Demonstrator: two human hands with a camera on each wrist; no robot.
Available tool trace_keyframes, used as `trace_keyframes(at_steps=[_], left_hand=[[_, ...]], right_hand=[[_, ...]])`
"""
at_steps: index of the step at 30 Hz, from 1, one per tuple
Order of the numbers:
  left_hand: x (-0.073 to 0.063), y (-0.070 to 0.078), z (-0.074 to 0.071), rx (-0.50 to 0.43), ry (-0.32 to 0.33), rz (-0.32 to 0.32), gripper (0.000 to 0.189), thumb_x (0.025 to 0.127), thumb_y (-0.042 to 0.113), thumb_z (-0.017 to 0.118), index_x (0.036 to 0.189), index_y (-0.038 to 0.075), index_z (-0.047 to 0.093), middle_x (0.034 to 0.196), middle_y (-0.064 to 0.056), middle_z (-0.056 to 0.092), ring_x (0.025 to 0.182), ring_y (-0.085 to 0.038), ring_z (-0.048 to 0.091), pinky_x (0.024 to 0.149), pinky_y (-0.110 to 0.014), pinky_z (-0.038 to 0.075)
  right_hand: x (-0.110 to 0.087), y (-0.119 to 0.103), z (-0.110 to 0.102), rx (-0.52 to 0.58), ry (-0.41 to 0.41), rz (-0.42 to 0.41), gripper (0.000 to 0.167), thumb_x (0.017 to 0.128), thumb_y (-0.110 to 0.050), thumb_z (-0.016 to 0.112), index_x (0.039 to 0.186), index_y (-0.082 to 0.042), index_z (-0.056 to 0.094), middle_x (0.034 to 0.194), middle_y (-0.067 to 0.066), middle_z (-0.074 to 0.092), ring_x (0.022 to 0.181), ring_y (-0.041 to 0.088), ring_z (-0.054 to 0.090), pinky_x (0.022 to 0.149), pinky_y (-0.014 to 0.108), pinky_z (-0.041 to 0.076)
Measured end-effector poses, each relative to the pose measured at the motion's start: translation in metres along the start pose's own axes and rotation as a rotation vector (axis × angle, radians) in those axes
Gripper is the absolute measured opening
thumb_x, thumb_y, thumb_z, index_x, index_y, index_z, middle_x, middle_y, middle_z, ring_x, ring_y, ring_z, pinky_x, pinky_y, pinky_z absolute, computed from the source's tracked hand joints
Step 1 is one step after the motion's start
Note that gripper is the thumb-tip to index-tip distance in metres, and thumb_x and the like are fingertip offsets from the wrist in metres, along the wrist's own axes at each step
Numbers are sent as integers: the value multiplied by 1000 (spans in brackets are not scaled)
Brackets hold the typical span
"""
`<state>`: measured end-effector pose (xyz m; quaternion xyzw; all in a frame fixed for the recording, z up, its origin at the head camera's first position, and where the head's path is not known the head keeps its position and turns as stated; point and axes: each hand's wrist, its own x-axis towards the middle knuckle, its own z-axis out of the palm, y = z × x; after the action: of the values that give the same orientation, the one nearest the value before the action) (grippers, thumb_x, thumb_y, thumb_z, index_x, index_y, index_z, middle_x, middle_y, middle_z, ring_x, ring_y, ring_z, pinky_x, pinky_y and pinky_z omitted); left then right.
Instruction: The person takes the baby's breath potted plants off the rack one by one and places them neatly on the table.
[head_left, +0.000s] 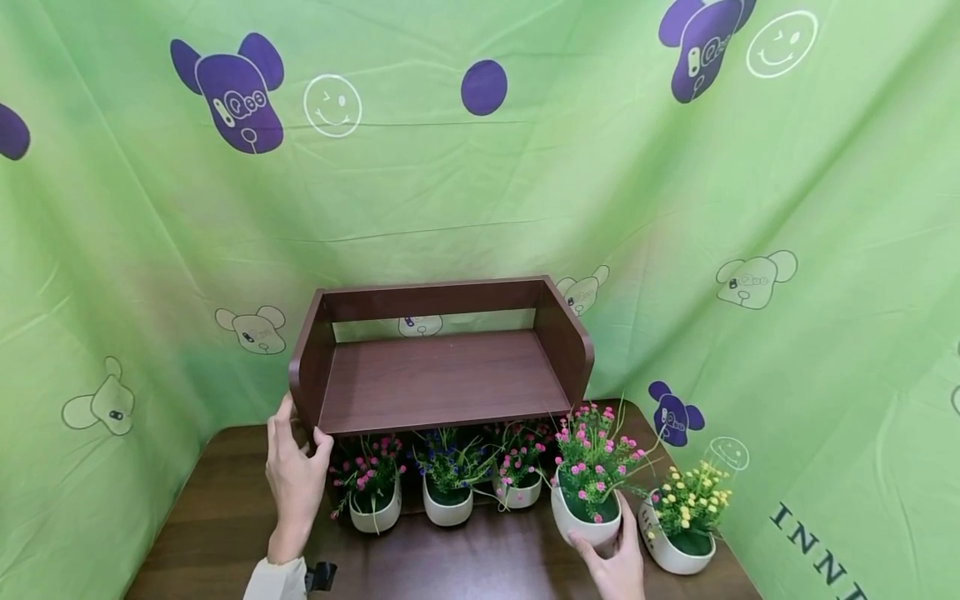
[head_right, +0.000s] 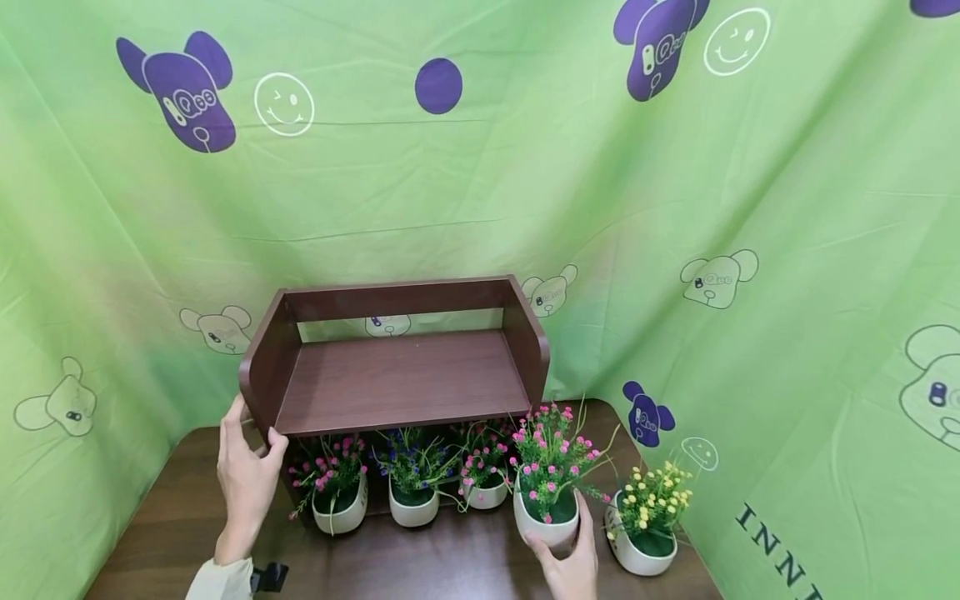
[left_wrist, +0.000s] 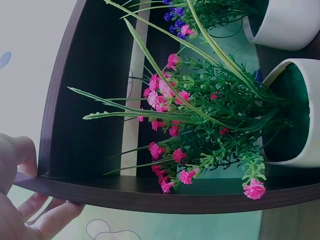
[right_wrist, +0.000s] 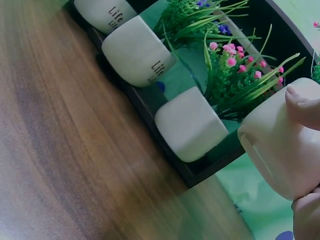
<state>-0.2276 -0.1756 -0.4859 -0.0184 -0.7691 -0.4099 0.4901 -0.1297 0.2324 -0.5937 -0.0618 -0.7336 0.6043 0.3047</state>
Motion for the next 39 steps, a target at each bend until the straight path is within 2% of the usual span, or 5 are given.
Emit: trace_keyframes(at_steps=[3, 5, 26, 31, 39], left_hand=[[0, 0, 0, 4, 1, 4, 72, 81, -11, 63, 150, 6, 51, 110, -24, 60, 88, -39, 67, 73, -1, 41], [0, 0, -1, 7, 2, 7, 72, 81, -11, 63, 150, 6, 51, 110, -24, 61, 88, -39, 67, 72, -2, 42], [-1, 0, 0, -3, -6, -6, 74, 81, -13, 64, 151, 6, 51, 112, -24, 60, 91, -39, 67, 75, 1, 39], [0, 0, -1, -6, -3, 3, 74, 81, -14, 64, 151, 6, 51, 112, -24, 60, 92, -38, 67, 75, 2, 39], [-1, 1, -1, -13, -8, -2, 74, 82, -12, 64, 152, 7, 50, 114, -25, 60, 91, -43, 67, 76, 3, 37]], right_hand=[[-2, 5, 0, -6, 14, -12, 97, 71, 21, 81, 156, 9, 35, 141, -17, 43, 126, -18, 40, 103, 3, 35], [-3, 7, 0, -3, 21, -12, 97, 71, 21, 81, 156, 10, 36, 137, -23, 42, 124, -18, 41, 102, 3, 36], [-10, 20, -1, -45, 28, 0, 96, 70, 17, 83, 154, 9, 37, 134, -30, 40, 118, -19, 42, 97, 2, 35], [-12, 22, -1, -65, 30, 18, 95, 72, 13, 85, 155, 8, 38, 138, -22, 41, 118, -20, 40, 97, 1, 34], [-16, 26, -3, -121, 29, 32, 95, 72, 8, 86, 155, 7, 38, 145, 11, 49, 116, -22, 39, 96, 1, 32]])
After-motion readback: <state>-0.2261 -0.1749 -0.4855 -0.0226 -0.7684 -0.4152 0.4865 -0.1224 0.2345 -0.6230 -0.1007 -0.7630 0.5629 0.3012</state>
